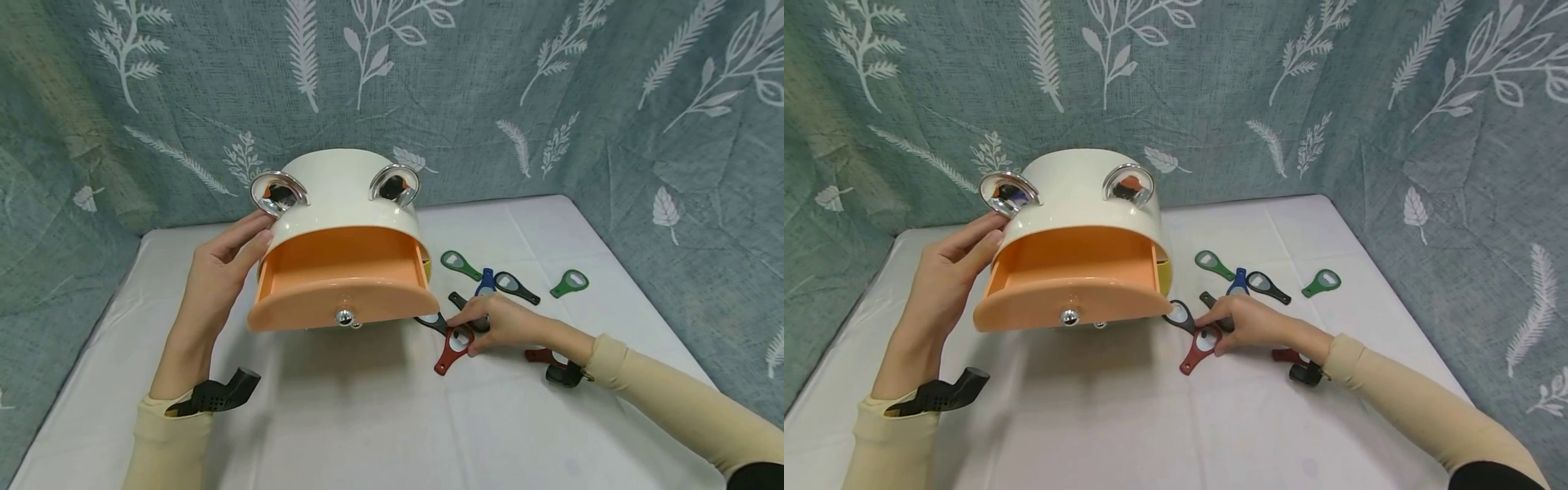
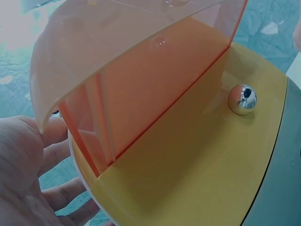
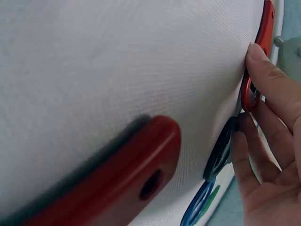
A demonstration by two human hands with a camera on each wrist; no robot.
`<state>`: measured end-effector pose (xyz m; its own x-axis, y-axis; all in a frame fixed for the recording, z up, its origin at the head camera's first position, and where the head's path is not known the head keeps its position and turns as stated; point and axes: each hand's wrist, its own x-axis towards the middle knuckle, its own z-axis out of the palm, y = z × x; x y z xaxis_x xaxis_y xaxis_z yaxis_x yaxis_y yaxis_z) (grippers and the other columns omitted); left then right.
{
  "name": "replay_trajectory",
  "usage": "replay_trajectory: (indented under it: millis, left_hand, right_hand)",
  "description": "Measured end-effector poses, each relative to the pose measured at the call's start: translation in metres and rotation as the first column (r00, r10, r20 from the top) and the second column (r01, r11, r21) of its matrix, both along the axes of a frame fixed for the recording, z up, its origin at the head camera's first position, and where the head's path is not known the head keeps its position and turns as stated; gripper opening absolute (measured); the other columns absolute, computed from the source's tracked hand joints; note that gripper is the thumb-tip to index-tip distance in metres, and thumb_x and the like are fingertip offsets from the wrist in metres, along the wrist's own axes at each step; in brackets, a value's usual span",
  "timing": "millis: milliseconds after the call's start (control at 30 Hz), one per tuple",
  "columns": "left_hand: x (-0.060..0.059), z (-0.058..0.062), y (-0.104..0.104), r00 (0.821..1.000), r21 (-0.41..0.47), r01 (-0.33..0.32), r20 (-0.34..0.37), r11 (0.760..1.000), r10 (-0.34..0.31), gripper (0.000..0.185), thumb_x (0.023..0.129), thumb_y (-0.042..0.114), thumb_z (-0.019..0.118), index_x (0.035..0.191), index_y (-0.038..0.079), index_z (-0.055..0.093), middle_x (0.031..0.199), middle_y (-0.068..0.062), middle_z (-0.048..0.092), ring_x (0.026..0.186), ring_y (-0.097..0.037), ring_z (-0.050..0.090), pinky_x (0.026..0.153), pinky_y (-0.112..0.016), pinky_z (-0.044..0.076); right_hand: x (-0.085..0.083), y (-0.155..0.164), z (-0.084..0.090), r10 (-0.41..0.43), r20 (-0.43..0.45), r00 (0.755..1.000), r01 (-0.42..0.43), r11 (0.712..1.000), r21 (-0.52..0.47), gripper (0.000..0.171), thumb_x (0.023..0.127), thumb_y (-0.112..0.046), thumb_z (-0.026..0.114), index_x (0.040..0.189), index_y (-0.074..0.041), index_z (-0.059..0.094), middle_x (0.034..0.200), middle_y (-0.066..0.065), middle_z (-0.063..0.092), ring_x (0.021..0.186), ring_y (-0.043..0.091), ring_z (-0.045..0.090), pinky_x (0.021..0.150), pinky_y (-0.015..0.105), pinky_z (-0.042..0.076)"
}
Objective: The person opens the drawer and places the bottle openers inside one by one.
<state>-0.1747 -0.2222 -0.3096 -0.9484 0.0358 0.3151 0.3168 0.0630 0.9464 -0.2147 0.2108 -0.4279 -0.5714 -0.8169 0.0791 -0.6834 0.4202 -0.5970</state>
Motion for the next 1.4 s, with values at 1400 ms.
replay_trajectory:
  millis: [1400]
  left_hand:
    - [0.001,0.000,0.000,0.999,-0.134,-0.054,-0.012,0.990,0.053,0.041,0.099,0.021,0.062,0.137,0.005,0.059,0.148,-0.005,0.045,0.140,-0.018,0.031,0.115,-0.046,0.022]
  right_hand:
    - [0.005,-0.012,0.009,0.088,-0.301,0.950,-0.037,0.985,0.171,0.056,0.074,-0.048,0.084,0.112,-0.008,0.075,0.079,-0.006,0.061,0.067,0.004,0.047,0.058,0.021,0.041]
